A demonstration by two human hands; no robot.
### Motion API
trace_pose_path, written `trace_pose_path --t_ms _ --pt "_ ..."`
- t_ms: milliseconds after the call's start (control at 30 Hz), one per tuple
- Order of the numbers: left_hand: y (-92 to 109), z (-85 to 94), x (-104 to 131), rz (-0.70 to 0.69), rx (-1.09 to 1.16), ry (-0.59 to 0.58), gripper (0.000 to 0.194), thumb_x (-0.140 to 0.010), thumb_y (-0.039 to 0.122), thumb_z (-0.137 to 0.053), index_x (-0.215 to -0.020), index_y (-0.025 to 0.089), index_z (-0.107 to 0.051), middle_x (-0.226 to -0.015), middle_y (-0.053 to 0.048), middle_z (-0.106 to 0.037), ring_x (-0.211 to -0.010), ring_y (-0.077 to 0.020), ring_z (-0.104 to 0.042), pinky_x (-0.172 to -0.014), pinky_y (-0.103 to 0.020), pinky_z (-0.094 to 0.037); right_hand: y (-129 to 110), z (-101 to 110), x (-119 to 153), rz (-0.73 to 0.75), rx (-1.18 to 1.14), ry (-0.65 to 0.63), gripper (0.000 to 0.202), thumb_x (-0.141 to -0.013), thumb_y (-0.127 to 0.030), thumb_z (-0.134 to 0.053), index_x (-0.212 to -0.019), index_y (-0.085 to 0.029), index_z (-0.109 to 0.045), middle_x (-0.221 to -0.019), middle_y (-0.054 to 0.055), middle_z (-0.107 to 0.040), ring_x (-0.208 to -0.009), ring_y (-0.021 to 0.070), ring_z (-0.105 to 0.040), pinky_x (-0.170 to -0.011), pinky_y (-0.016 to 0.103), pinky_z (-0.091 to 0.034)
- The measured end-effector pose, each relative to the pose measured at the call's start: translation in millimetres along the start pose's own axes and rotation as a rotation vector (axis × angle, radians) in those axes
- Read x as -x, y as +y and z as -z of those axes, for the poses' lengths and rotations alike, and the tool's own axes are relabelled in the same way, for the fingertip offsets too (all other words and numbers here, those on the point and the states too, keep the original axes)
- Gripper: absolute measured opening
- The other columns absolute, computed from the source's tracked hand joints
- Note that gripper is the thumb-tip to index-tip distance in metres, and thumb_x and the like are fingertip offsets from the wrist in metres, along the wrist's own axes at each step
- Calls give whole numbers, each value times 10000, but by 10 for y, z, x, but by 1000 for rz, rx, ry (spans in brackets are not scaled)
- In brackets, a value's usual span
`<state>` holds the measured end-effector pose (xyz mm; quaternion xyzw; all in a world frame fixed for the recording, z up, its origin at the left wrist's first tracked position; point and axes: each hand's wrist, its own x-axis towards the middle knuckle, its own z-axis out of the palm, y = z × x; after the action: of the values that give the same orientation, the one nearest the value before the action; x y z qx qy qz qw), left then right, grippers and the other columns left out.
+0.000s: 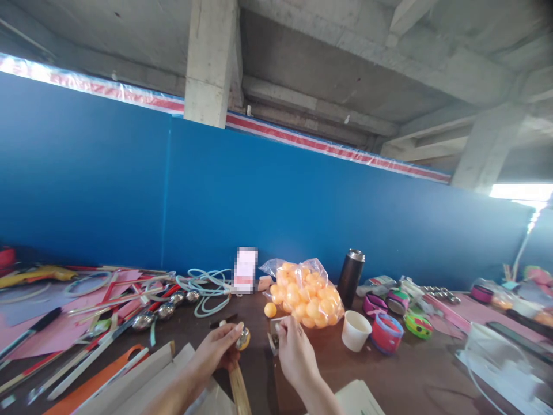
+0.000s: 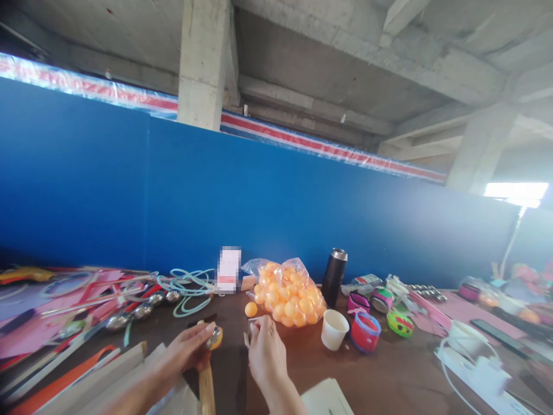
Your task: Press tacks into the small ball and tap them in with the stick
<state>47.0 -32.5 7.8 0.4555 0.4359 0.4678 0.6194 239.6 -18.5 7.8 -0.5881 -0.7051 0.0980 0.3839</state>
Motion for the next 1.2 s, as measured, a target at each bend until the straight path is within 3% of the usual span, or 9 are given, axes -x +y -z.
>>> trace_pose_path --t_ms 167,300,500,833,1200 --pt "57 -37 63 -23 130 52 374 -642 496 -617 -741 136 -621 -616 -8 -568 -502 -85 -502 -424 -171 -352 -104 -79 51 -77 -421 -99 192 -863 -357 -347 -761 -213 -423 -687 3 -541 -461 117 -508 -387 209 -376" --pt "113 -77 115 -13 224 53 327 -679 438 -617 -805 136 -628 -759 -52 -634 -582 -91 -557 -489 -170 -420 -208 -119 97 -93 -585 -139 155 -829 -335 -427 -757 -202 -461 -681 -5 -532 -476 108 -507 -339 174 -365" --pt "126 -63 122 -16 320 -52 303 -710 371 -614 -886 126 -646 -819 -77 -653 -721 -133 -610 -619 -204 -484 -371 -89 181 -111 -710 -231 106 -793 -270 -492 -786 -171 -529 -570 -23 -525 -474 102 -514 -349 151 -373" --pt "143 -125 187 -71 350 -189 235 -742 310 -594 -853 110 -649 -765 -56 -610 -712 -111 -576 -703 -224 -462 -436 -93 164 -164 -990 -359 230 -742 -343 -604 -802 -127 -554 -677 17 -600 -412 54 -465 -331 144 -349" --pt "103 -132 156 -18 231 -167 321 -746 410 -556 -829 112 -644 -773 -74 -631 -701 -127 -591 -627 -211 -448 -361 -124 187 -276 -1100 -370 258 -728 -377 -624 -807 -139 -567 -671 0 -566 -426 32 -374 -327 132 -258"
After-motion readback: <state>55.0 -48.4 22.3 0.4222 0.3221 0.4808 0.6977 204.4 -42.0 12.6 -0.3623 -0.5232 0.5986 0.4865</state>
